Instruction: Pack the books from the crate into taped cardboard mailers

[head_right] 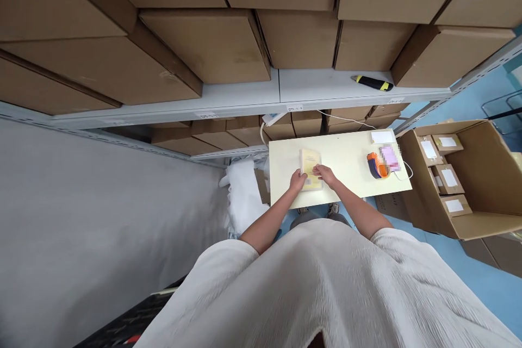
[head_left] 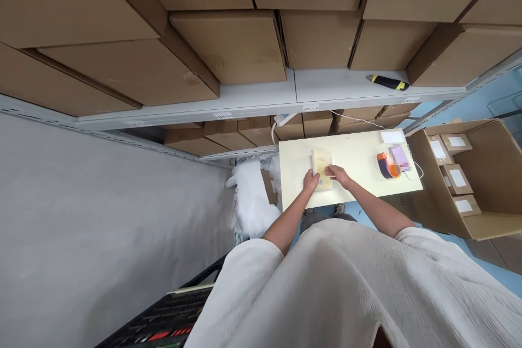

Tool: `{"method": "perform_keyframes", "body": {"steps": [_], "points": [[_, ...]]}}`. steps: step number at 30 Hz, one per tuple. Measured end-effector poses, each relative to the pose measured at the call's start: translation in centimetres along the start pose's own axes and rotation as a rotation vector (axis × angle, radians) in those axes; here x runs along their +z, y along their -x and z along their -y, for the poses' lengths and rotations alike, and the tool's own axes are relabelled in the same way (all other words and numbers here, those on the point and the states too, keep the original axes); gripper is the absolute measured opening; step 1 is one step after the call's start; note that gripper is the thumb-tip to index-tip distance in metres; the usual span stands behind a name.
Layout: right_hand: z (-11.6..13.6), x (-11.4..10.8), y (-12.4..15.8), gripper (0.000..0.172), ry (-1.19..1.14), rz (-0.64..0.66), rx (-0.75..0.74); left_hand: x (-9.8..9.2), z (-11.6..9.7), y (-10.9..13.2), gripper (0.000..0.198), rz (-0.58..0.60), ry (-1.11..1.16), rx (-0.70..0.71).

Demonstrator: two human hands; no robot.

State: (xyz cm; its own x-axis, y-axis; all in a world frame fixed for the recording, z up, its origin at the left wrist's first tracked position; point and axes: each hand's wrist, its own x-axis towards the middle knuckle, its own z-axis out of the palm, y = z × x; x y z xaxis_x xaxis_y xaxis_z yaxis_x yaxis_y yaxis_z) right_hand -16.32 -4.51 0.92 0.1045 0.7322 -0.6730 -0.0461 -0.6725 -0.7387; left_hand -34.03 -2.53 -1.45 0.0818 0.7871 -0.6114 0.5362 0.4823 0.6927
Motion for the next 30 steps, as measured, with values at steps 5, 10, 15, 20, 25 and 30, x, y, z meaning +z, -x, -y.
{"method": "perform_keyframes", "body": {"steps": [5, 10, 15, 20, 25, 30], "points": [[-1.3, 2.4, -0.2, 0.036, 0.076, -0.011, -0.021, -1.0, 2.6, -1.7, 0.043, -0.069, 0.093, -0.131], [-2.6, 3.7, -0.3, 0.034, 0.129, -0.034, -0.041, -1.5, 4.4, -2.7, 0.041, 0.008, 0.031, -0.131], [-3.3, 3.8, -0.4, 0.032, 0.172, -0.075, -0.061, -1.8, 5.1, -2.9, 0.034, -0.082, -0.185, -0.085], [-3.5, 1.4, -1.2, 0.022, 0.286, -0.286, -0.09, -1.9, 5.2, -2.2, 0.05, -0.04, -0.086, 0.0], [-4.2, -0.5, -2.3, 0.031, 0.349, -0.369, 0.0, -2.2, 5.1, -1.5, 0.049, 0.043, -0.049, 0.032], [-5.1, -0.7, -3.2, 0.038, 0.31, -0.336, 0.056, -1.9, 5.1, -1.1, 0.051, 0.027, 0.001, -0.002]]}}
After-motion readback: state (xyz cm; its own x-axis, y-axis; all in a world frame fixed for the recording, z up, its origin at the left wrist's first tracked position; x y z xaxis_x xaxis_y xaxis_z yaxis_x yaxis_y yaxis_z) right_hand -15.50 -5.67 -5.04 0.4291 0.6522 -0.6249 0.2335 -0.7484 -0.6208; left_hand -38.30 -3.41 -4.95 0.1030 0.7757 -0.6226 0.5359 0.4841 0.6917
